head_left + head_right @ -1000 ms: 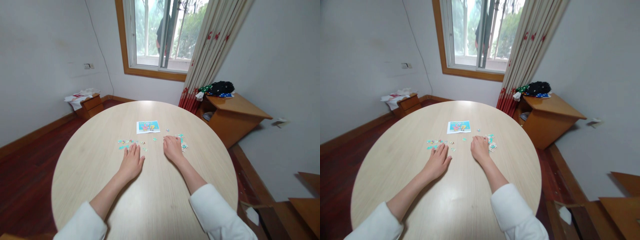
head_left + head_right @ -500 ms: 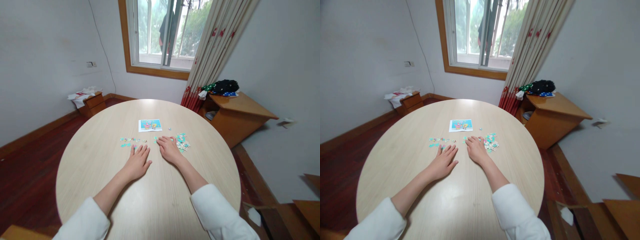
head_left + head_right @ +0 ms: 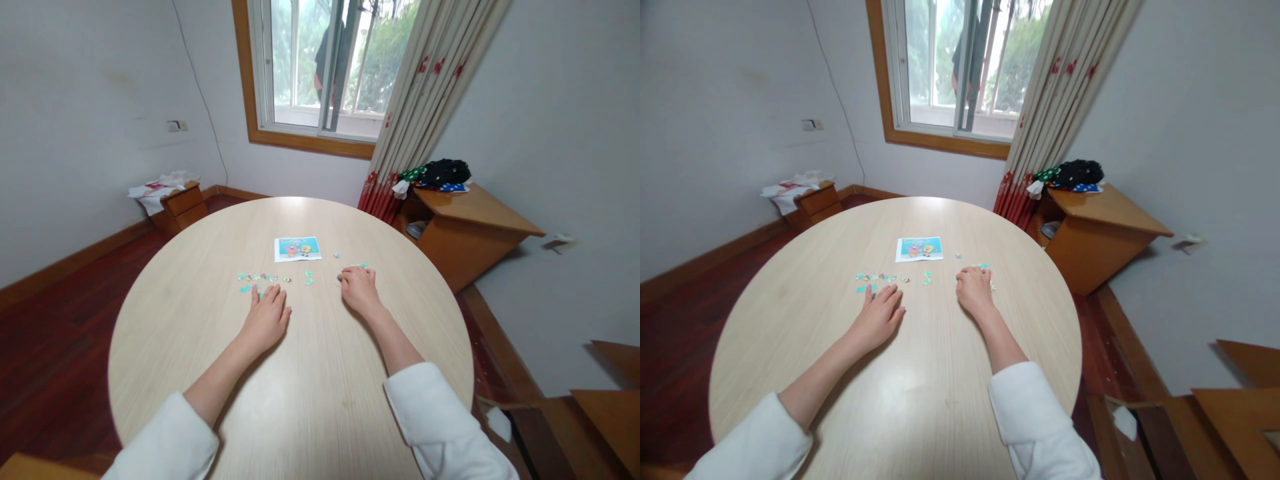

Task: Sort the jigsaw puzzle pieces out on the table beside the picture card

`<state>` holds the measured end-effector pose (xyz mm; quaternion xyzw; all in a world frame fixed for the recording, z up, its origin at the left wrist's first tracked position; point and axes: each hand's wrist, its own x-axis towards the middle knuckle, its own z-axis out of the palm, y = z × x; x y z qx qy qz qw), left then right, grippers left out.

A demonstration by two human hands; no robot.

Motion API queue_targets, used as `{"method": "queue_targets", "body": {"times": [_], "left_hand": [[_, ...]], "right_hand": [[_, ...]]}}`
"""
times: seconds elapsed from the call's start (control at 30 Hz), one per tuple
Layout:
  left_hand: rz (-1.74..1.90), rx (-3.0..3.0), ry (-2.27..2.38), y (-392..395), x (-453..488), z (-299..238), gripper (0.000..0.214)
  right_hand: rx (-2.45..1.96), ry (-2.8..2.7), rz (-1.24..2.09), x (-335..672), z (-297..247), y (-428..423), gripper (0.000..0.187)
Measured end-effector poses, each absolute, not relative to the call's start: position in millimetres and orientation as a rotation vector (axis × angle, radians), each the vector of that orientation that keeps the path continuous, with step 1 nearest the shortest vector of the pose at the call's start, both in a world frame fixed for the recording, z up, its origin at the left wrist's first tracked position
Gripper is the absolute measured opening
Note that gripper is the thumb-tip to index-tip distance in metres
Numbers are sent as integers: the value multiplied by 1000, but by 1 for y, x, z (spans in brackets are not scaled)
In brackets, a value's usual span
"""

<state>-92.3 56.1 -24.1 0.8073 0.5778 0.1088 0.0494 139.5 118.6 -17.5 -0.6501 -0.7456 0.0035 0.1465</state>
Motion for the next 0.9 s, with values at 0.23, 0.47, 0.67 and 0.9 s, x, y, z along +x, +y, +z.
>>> {"method": "queue_targets", "body": {"times": [0.23, 0.47, 0.67, 0.9], "left_hand": [[423, 2472, 1749, 57, -93, -27, 30], [406, 2464, 1752, 57, -93, -27, 29], [408, 2459, 1739, 57, -92, -27, 30], [454, 2454, 1724, 57, -93, -27, 28]], "right_hand": [[-1804, -2314, 78, 126, -21, 111, 41], [-1675, -2158, -41, 132, -20, 113, 27], [-1803, -2181, 37, 139, -22, 118, 14], [-1667, -2222, 170, 126, -16, 113, 20]]}}
